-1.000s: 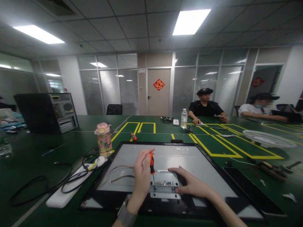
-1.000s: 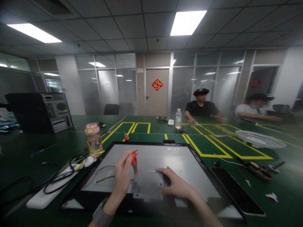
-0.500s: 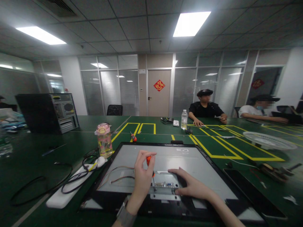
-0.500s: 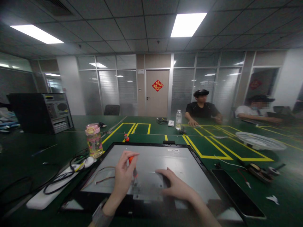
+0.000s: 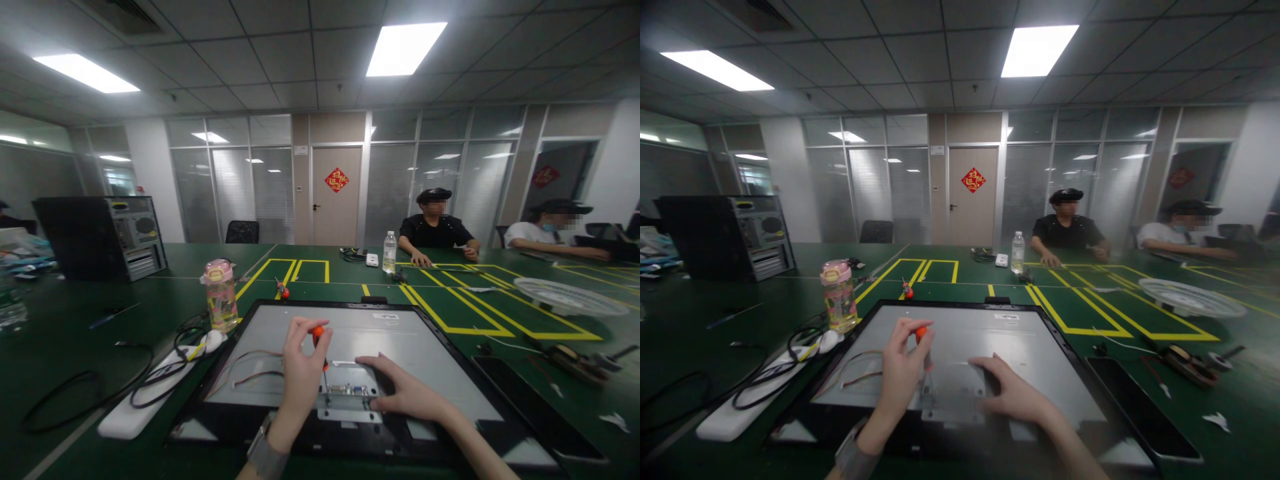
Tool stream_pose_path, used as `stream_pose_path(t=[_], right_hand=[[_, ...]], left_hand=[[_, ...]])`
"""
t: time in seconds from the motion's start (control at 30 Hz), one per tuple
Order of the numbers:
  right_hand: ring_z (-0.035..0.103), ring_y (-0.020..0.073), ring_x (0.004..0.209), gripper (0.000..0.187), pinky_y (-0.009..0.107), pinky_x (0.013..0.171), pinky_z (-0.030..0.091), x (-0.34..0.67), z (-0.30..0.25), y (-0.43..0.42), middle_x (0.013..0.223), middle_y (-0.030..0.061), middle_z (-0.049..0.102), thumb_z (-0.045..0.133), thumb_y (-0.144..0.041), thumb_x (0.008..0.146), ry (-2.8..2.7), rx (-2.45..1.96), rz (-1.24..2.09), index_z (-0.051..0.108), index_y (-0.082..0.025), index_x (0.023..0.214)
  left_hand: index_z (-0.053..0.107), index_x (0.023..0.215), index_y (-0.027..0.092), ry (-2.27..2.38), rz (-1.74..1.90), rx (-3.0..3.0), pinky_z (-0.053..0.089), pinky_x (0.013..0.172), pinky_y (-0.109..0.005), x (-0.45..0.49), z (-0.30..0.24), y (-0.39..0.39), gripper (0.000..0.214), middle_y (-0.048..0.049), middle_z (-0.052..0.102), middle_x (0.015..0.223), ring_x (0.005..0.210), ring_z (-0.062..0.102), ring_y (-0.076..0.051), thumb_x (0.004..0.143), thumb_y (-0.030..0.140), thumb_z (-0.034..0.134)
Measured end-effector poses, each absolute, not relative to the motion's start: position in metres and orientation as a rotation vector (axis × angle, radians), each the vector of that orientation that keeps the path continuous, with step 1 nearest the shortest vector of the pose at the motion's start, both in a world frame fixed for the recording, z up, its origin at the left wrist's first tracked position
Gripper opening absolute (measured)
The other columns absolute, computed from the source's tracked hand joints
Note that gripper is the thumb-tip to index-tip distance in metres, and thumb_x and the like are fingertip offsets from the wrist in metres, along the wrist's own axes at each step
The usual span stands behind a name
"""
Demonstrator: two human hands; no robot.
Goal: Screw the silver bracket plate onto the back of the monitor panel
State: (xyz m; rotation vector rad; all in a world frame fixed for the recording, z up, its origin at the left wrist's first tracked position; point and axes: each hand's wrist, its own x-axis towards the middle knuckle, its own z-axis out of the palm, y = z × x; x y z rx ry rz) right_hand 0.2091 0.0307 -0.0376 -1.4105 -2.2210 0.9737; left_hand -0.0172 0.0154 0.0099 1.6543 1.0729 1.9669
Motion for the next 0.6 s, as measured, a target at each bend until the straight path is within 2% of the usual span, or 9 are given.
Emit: stream_pose_path(t=[0.13, 0.3, 0.4, 0.6], right_hand=[[0.013, 0.0335, 0.144, 0.080, 0.046, 0.118, 0.010, 0.2089, -0.0361, 0.0300, 0.151, 0.0071, 0.037, 0.072, -0.032, 0.067, -2.221, -1.403, 0.975, 0.043, -0.024, 0.141], [0.014, 0.0336, 0.144, 0.079, 0.045, 0.118, 0.011, 0.2101, -0.0374, 0.0306, 0.151, 0.0076, 0.037, 0.072, -0.034, 0.068, -2.231, -1.397, 0.965, 0.043, -0.023, 0.141], [0.014, 0.0333, 0.144, 0.079, 0.045, 0.118, 0.012, 0.2107, -0.0392, 0.0318, 0.151, 0.0076, 0.037, 0.071, -0.034, 0.068, -2.235, -1.396, 0.961, 0.042, -0.023, 0.141], [0.013, 0.0323, 0.144, 0.081, 0.044, 0.118, 0.011, 0.2114, -0.0431, 0.0334, 0.152, 0.0069, 0.035, 0.071, -0.030, 0.066, -2.222, -1.421, 0.968, 0.042, -0.023, 0.141]], left_hand=[[0.071, 0.083, 0.020, 1.102, 1.996, 1.668, 0.051, 0.068, -0.031, -0.0167, 0.0090, 0.0154, 0.027, -0.0031, 0.057, 0.079, 0.072, 0.059, -0.018, 0.080, 0.046, 0.064], [0.070, 0.095, 0.018, 1.046, 1.929, 1.598, 0.050, 0.060, -0.027, -0.0169, 0.0100, 0.0153, 0.032, -0.0046, 0.061, 0.079, 0.067, 0.058, -0.016, 0.087, 0.045, 0.056], [0.069, 0.094, 0.016, 1.023, 1.897, 1.563, 0.049, 0.057, -0.025, -0.0170, 0.0096, 0.0156, 0.035, -0.0058, 0.063, 0.080, 0.068, 0.059, -0.016, 0.090, 0.046, 0.050], [0.070, 0.081, 0.018, 1.073, 1.978, 1.664, 0.051, 0.062, -0.027, -0.0157, 0.0112, 0.0157, 0.026, -0.0033, 0.059, 0.079, 0.070, 0.060, -0.016, 0.083, 0.043, 0.061]])
